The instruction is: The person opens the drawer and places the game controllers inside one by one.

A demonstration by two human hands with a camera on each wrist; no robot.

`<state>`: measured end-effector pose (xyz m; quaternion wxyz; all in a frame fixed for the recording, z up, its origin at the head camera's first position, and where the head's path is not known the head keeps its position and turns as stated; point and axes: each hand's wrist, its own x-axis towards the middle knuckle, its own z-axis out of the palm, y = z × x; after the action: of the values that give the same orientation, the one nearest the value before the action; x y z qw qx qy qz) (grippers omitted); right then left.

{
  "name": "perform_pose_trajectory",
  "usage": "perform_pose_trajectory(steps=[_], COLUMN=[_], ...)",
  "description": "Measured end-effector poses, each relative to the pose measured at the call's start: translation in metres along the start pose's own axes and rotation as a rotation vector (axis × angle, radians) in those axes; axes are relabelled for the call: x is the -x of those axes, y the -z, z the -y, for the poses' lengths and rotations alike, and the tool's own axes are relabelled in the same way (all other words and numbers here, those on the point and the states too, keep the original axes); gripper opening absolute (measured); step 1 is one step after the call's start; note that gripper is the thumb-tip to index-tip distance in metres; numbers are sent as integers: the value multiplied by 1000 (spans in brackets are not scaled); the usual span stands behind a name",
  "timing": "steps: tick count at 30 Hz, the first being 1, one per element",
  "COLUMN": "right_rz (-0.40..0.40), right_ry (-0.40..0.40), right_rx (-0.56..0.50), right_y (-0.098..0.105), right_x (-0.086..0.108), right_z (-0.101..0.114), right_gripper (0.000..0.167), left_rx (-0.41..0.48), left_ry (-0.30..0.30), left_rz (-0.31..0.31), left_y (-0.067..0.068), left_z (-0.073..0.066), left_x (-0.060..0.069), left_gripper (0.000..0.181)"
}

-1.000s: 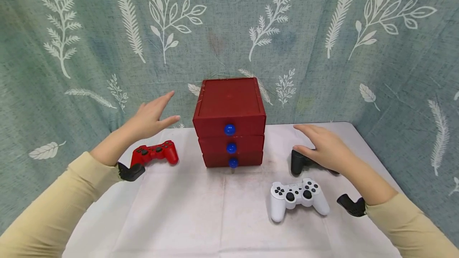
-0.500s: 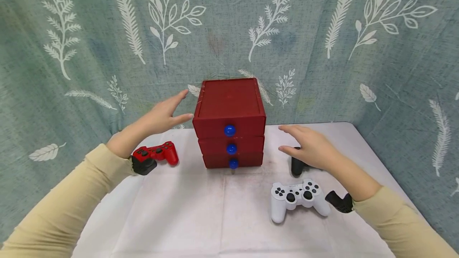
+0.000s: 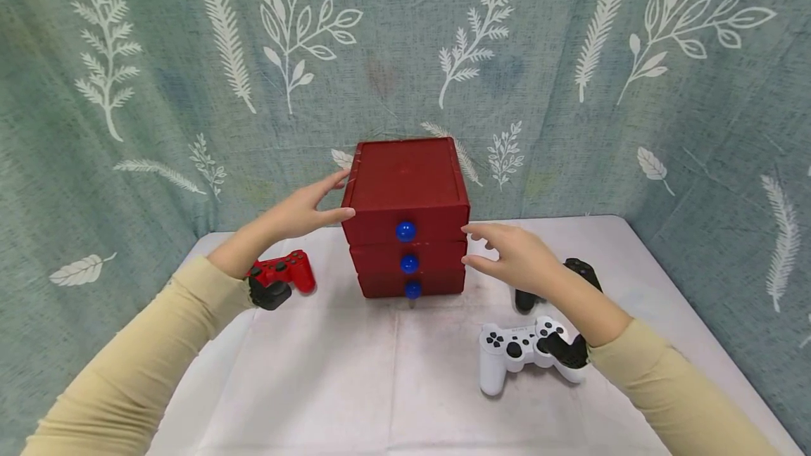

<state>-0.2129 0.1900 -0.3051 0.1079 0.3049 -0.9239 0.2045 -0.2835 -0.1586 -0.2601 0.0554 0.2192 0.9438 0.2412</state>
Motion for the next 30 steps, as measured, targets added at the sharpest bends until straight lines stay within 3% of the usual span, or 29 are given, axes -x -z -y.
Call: perform_pose_trajectory(steps=[12,23,27,30], right_rz=[35,-31,-51,-57], right_ry=[-11,-27,-32,-41], right_rx=[-90,-187,-226,-260], right_y=[-7,-23,-29,-34], right_x=[-19,-35,-40,-43], right_z=[6,10,14,16], right_gripper=[45,44,42,40], left_rx=[124,288,323,335], left_ry=[-37,5,21,32], left_rz=[-31,16,24,35], left_y=[-10,-12,-11,-7], left_z=[6,13,9,-2], left_x=[-5,-12,-11,-6], left_gripper=[76,78,76,74])
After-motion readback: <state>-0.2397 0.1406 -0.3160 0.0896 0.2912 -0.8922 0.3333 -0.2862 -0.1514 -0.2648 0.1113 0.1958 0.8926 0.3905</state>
